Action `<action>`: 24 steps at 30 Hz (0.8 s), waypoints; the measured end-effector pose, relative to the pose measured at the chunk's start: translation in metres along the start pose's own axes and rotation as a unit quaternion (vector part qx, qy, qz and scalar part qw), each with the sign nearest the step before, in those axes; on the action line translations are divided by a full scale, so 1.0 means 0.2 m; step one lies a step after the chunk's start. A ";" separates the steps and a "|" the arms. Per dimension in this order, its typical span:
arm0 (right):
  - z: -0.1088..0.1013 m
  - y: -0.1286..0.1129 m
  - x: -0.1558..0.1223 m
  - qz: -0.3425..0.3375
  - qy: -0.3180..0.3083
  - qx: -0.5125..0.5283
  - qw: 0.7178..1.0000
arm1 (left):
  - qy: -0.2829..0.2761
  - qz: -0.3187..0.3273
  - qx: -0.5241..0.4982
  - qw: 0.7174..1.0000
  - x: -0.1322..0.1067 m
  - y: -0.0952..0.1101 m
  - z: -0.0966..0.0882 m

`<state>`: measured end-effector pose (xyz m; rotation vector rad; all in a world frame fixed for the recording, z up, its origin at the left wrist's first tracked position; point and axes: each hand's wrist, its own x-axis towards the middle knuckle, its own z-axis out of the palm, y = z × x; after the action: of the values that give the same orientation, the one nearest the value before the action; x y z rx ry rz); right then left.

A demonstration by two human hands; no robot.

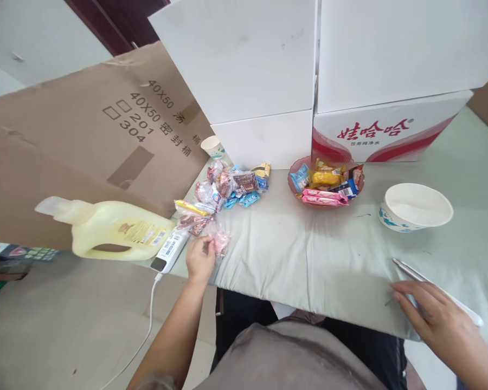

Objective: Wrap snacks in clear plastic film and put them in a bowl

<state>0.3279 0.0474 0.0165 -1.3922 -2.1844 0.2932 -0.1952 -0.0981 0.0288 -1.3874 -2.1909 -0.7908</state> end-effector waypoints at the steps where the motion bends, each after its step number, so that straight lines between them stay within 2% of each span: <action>1: -0.01 -0.01 0.00 -0.021 -0.009 0.009 1.000 | 0.004 0.004 0.000 1.000 -0.02 0.03 0.01; 3: -0.04 -0.03 0.01 -0.032 0.005 -0.002 0.999 | 0.007 0.015 -0.004 1.000 -0.04 0.10 0.02; 5: -0.07 -0.05 0.03 0.009 0.047 -0.064 0.997 | -0.002 0.035 -0.029 0.999 -0.04 0.21 0.05; 8: -0.06 -0.04 0.05 0.059 0.036 -0.155 0.986 | -0.053 0.078 -0.114 0.989 -0.03 0.47 0.08; 12: -0.01 -0.02 0.04 0.086 -0.023 -0.193 0.977 | -0.164 0.170 -0.257 0.937 -0.11 0.86 0.11; 14: 0.00 -0.05 0.05 0.091 -0.027 -0.176 0.980 | -0.196 0.232 -0.291 0.907 -0.18 0.99 0.13; 16: 0.00 -0.14 0.08 0.077 -0.020 -0.125 0.989 | -0.196 0.275 -0.300 0.892 -0.24 1.05 0.15; 18: 0.01 -0.28 0.12 0.039 -0.027 -0.051 0.998 | -0.183 0.283 -0.304 0.891 -0.28 1.07 0.17; 21: 0.06 -0.53 0.19 -0.056 -0.086 0.024 0.994 | -0.174 0.263 -0.326 0.891 -0.31 1.05 0.19; 24: 0.12 -0.73 0.23 -0.126 -0.168 -0.003 0.978 | -0.165 0.250 -0.359 0.884 -0.30 1.04 0.17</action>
<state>0.1872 0.0250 0.0760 -1.1136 -2.6073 0.4541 0.0175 -0.0455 0.0143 -2.4763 -1.6426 -1.2967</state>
